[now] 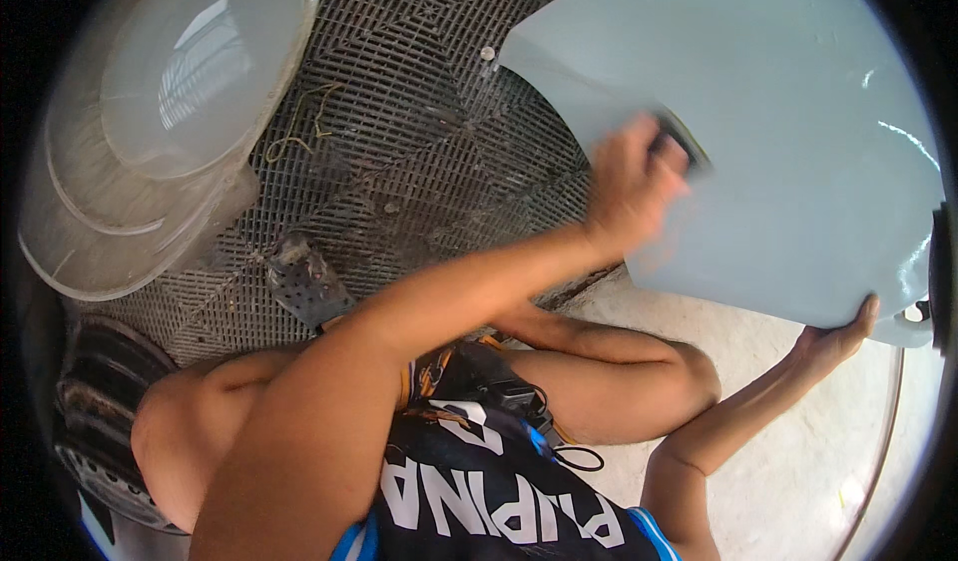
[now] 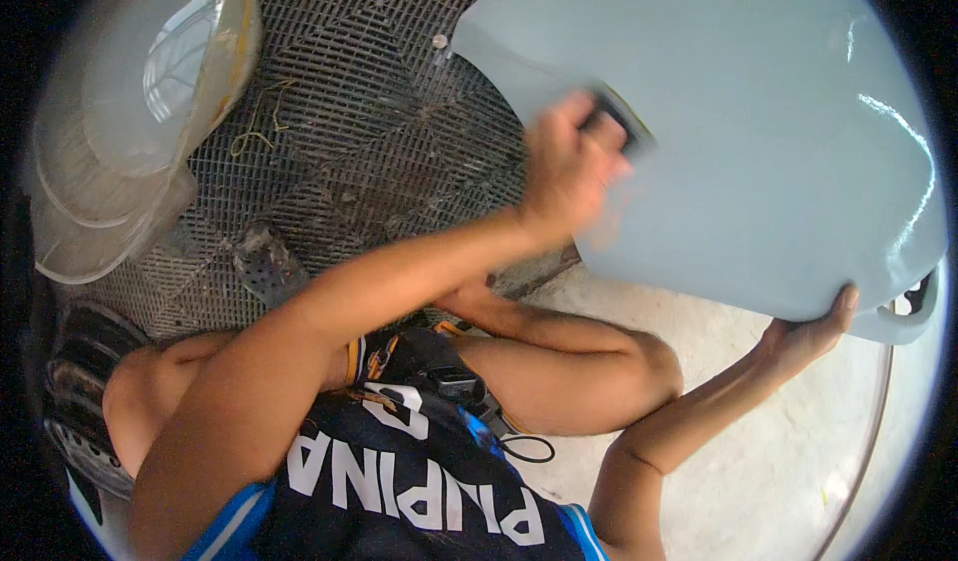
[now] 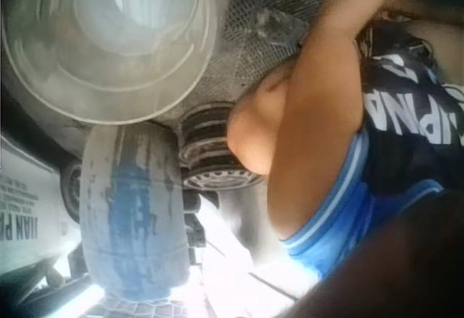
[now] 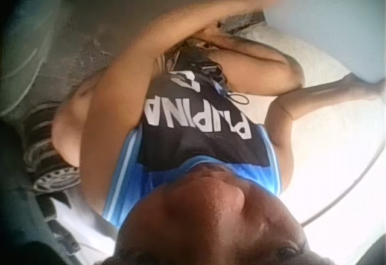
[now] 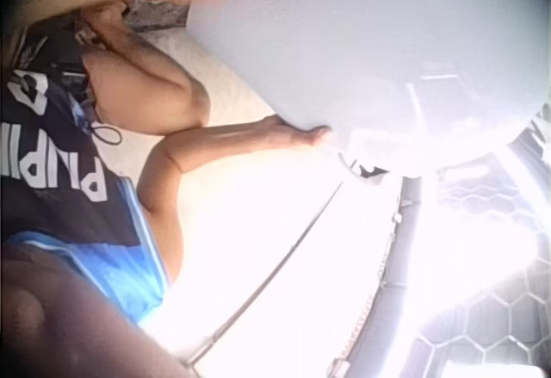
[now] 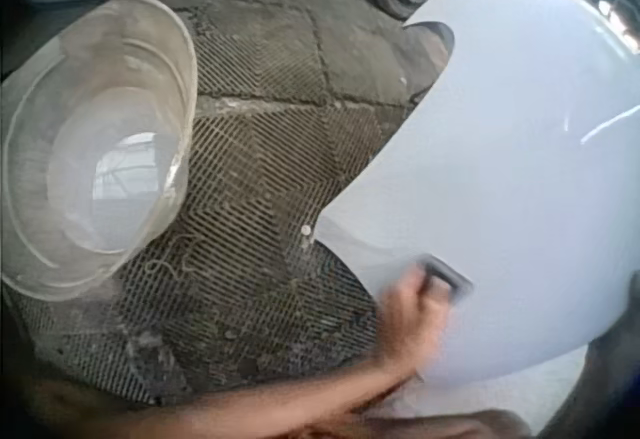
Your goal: The person sands a white car fender using a sanding block and water. They repeatedly dip the sanding block into a bucket of water and rub it across the surface of the fender, occasionally turning the part to access different areas.
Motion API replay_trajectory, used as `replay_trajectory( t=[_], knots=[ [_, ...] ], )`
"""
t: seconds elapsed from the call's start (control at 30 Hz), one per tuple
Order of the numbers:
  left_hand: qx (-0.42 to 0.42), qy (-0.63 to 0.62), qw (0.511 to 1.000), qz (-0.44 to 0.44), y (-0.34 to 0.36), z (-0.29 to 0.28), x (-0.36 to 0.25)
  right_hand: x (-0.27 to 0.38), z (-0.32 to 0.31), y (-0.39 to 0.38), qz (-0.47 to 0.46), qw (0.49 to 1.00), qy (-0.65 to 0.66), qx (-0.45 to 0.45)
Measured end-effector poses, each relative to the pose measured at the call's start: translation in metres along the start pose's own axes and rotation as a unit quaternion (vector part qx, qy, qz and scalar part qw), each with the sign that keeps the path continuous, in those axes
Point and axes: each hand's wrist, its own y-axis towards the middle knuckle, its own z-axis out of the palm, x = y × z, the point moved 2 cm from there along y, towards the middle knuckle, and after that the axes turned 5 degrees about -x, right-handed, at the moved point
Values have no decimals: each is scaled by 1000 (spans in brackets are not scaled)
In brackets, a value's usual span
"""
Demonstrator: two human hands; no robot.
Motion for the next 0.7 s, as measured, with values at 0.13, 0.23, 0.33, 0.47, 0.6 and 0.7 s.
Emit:
replay_trajectory(
  t=[0.13, 0.23, 0.33, 0.47, 0.6, 0.7],
  knots=[
    [-80, 63, 947, -306, 23, -1, 47, -1, -1, 1, -7, 1000, 17, -5],
    [-52, -40, 992, -110, 3, 10, -21, -1, -2, 1, -6, 1000, 6, -8],
    [43, -188, 980, -43, -4, 11, -36, -3, -2, 1, -4, 1000, 3, -3],
    [-131, 50, 952, -274, 17, 6, 17, -5, -2, 2, -19, 1000, 19, 4],
    [-58, -73, 996, 4, 28, 14, -53, -4, -3, 1, 9, 1000, 26, 9],
    [9, -139, 990, 14, 27, 9, -60, -3, -1, 1, -14, 999, 40, 26]
  ],
)
